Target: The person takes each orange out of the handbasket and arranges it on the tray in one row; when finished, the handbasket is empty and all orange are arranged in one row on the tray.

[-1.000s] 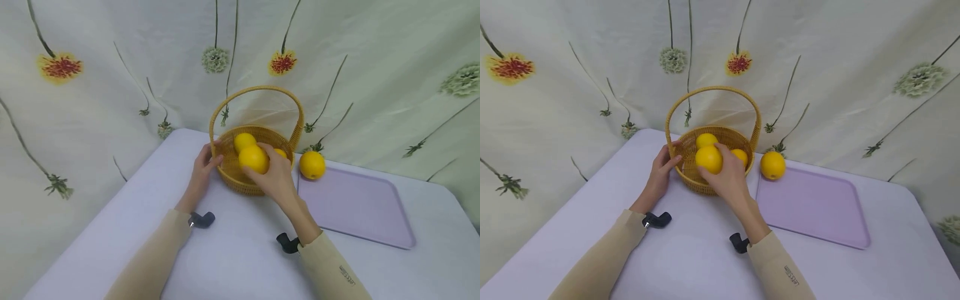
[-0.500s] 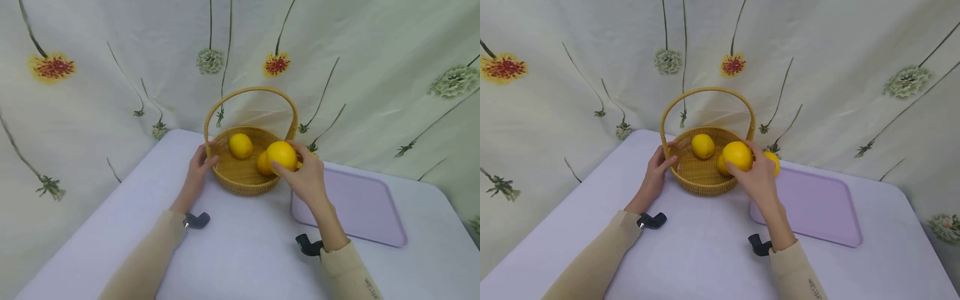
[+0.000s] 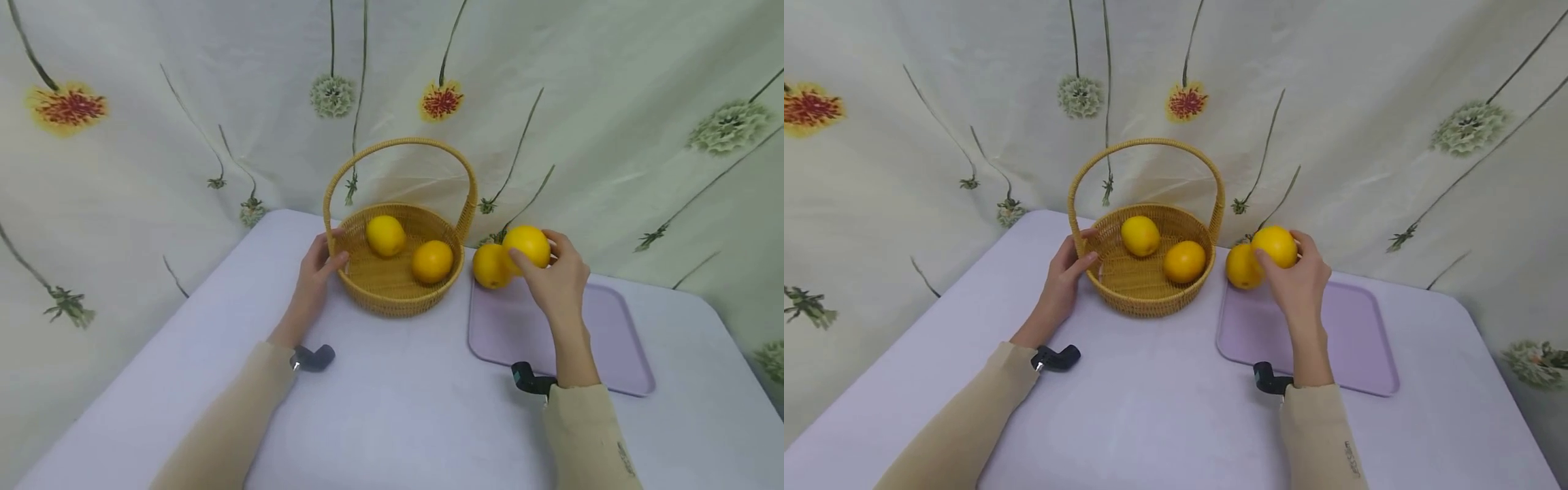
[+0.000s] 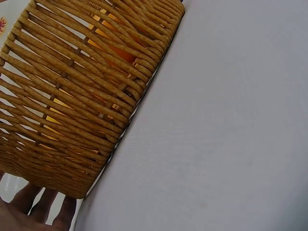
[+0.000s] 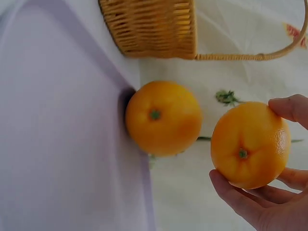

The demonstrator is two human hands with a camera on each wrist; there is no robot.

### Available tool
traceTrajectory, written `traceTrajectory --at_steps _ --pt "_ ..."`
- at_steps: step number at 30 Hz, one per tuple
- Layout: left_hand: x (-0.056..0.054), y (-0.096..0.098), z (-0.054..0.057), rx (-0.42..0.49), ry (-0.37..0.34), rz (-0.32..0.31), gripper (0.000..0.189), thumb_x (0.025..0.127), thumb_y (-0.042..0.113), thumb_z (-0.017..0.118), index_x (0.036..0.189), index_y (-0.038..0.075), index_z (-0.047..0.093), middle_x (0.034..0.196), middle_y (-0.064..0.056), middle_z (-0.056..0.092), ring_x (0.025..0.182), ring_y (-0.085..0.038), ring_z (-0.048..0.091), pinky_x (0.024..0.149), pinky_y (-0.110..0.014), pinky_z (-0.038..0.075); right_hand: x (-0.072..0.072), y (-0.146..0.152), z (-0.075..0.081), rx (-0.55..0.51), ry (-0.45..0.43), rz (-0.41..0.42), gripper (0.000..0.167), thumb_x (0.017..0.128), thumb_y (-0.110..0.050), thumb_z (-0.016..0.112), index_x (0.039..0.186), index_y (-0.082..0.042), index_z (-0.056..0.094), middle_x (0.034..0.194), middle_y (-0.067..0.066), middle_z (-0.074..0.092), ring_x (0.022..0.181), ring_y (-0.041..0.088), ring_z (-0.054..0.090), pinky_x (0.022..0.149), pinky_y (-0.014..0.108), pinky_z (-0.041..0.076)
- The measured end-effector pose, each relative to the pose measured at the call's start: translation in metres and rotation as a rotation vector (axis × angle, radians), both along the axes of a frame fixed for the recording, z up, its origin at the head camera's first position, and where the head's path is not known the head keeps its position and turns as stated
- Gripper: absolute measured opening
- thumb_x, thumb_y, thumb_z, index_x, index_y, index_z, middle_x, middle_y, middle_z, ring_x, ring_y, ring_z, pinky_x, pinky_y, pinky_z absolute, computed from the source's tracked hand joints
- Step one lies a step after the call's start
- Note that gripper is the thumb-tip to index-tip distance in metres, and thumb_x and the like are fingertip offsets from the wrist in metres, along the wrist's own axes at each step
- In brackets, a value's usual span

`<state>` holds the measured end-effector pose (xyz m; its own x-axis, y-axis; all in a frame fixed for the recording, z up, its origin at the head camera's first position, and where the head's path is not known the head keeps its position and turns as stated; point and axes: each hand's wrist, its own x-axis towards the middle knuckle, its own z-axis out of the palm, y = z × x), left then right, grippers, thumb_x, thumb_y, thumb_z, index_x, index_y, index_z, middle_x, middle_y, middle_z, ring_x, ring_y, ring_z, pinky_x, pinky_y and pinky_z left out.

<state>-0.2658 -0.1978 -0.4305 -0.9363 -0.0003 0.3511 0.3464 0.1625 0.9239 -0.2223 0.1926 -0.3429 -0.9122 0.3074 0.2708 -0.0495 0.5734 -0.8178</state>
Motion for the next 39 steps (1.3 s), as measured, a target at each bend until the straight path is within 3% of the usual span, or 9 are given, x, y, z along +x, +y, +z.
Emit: traceTrajectory --at_steps 4,9,15,20,29,34,39 --pt "-0.001 -0.005 -0.004 -0.002 -0.001 0.019 0.051 0.107 0.026 0.061 0.153 0.011 0.049 0.164 -0.004 0.046 0.155 -0.025 0.038 0.131 -0.049 0.024 -0.006 0.008 -0.009 -0.023 -0.047 -0.032 0.074 0.095 -0.043 0.075 0.155 -0.007 0.050 0.152 0.025 0.057 0.137 0.046 0.054 0.106 0.058 0.054" --pt "-0.005 -0.008 -0.009 0.008 0.000 0.019 0.048 0.107 0.021 0.061 0.153 0.013 0.049 0.163 0.002 0.047 0.154 -0.020 0.039 0.130 -0.048 0.025 -0.012 0.015 -0.021 -0.053 -0.129 -0.076 0.077 0.095 -0.043 0.073 0.156 -0.004 0.046 0.155 0.027 0.052 0.149 0.046 0.033 0.112 0.060 0.047" --pt "-0.007 -0.005 -0.010 0.011 0.002 0.006 0.051 0.106 0.028 0.062 0.153 0.011 0.049 0.164 0.000 0.047 0.155 -0.021 0.038 0.130 -0.049 0.025 -0.019 0.023 -0.040 -0.027 -0.210 -0.089 0.081 0.099 -0.041 0.068 0.161 0.000 0.035 0.157 0.030 0.046 0.148 0.050 0.029 0.117 0.062 0.039" --pt "-0.008 -0.004 -0.009 0.032 0.015 -0.004 0.049 0.106 0.023 0.061 0.151 0.009 0.050 0.161 -0.005 0.050 0.153 -0.023 0.041 0.129 -0.050 0.027 -0.022 0.027 -0.049 0.004 -0.251 -0.069 0.080 0.101 -0.042 0.065 0.161 0.001 0.033 0.159 0.030 0.043 0.149 0.053 0.027 0.119 0.063 0.035" --pt "-0.008 -0.005 -0.011 0.003 -0.009 0.010 0.048 0.106 0.025 0.060 0.152 0.013 0.050 0.162 0.000 0.049 0.153 -0.023 0.041 0.130 -0.049 0.026 -0.022 0.030 -0.049 -0.022 -0.256 -0.064 0.088 0.101 -0.052 0.062 0.163 0.001 0.027 0.161 0.030 0.043 0.151 0.049 0.033 0.123 0.058 0.037" --pt "-0.007 -0.004 -0.010 -0.009 -0.008 0.013 0.048 0.106 0.022 0.059 0.152 0.013 0.050 0.162 0.000 0.048 0.154 -0.023 0.040 0.130 -0.049 0.024 -0.023 0.030 -0.045 -0.047 -0.166 -0.088 0.090 0.099 -0.055 0.064 0.163 -0.002 0.031 0.163 0.026 0.041 0.150 0.044 0.039 0.123 0.058 0.036" --pt "-0.008 -0.001 -0.009 0.007 -0.002 0.004 0.049 0.105 0.021 0.059 0.153 0.013 0.050 0.163 -0.002 0.048 0.154 -0.023 0.039 0.131 -0.050 0.024 -0.020 0.026 -0.030 -0.019 -0.100 -0.082 0.097 0.096 -0.059 0.067 0.164 -0.002 0.026 0.168 0.023 0.034 0.154 0.044 0.034 0.125 0.061 0.031"
